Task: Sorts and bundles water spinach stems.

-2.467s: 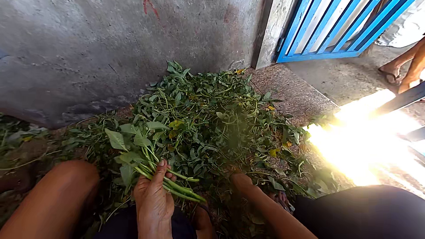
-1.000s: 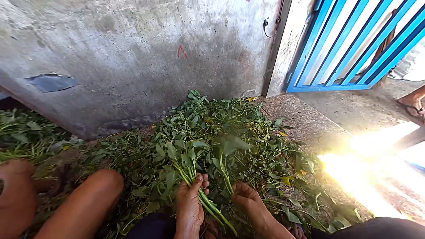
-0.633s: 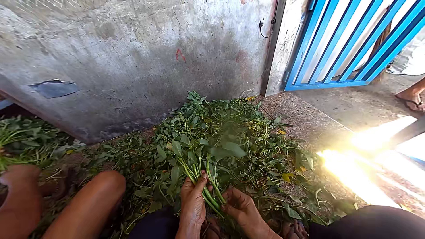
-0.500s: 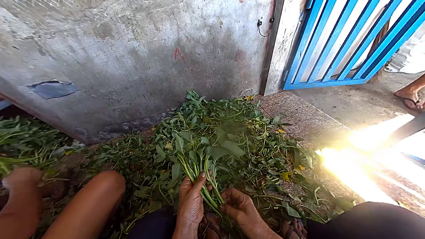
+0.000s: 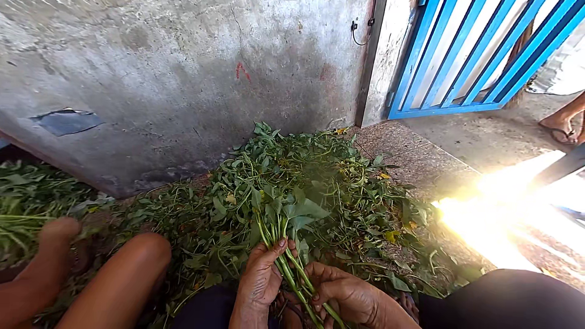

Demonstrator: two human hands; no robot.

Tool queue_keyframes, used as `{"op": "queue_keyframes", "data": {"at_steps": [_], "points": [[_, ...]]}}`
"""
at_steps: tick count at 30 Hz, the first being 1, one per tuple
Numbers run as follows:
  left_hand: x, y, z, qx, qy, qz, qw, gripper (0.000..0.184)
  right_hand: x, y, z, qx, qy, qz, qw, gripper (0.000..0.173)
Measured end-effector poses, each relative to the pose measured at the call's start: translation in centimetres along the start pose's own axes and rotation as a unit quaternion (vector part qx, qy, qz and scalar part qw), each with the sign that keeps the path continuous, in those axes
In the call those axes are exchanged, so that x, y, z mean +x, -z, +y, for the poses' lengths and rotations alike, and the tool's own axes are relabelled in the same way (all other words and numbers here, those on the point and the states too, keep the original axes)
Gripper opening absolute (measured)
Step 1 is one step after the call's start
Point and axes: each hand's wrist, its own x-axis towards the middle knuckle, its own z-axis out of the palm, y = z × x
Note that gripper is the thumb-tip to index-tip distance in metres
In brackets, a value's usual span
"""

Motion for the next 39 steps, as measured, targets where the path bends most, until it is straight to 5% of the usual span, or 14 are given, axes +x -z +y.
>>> {"op": "queue_keyframes", "data": {"at_steps": [5, 9, 15, 18, 22, 28, 33, 39], "points": [[0.4, 0.5, 0.1, 0.02, -0.005, -0.013, 1.0, 0.009, 0.0, 0.1, -0.3, 0.012, -0.007, -0.015, 1.0, 0.038], [0.6, 0.2, -0.2, 0.034, -0.005, 0.0, 0.999, 0.013, 0.4, -0.8, -0.5, -0.011, 0.009, 0.034, 0.999, 0.013], [1.2, 0.0, 0.8, 0.022, -0.083, 0.173, 0.981, 0.007, -1.5, -1.1, 0.4, -0.29, 0.051, 0.124, 0.948, 0.029], [1.1, 0.4, 1.6, -0.01, -0.131, 0.24, 0.962, 0.006, -4.2, 0.5, 1.3, -0.337, 0.044, 0.13, 0.932, 0.031], [0.9, 0.2, 1.7, 0.003, -0.17, 0.254, 0.952, 0.008, -5.9, 2.2, 1.8, -0.488, -0.061, 0.157, 0.856, 0.04], [0.2, 1.4, 4.0, 0.024, -0.327, 0.262, 0.908, 0.008, -5.4, 2.0, 4.4, -0.594, -0.461, 0.187, 0.632, 0.051], [-0.5, 1.9, 4.2, -0.003, -0.292, 0.233, 0.928, 0.011, -3.2, 3.8, 4.9, -0.603, -0.465, 0.144, 0.632, 0.053], [-0.1, 1.1, 3.3, 0.014, -0.279, 0.226, 0.933, 0.012, 0.0, 11.4, 3.5, -0.596, -0.454, 0.272, 0.604, 0.045]]}}
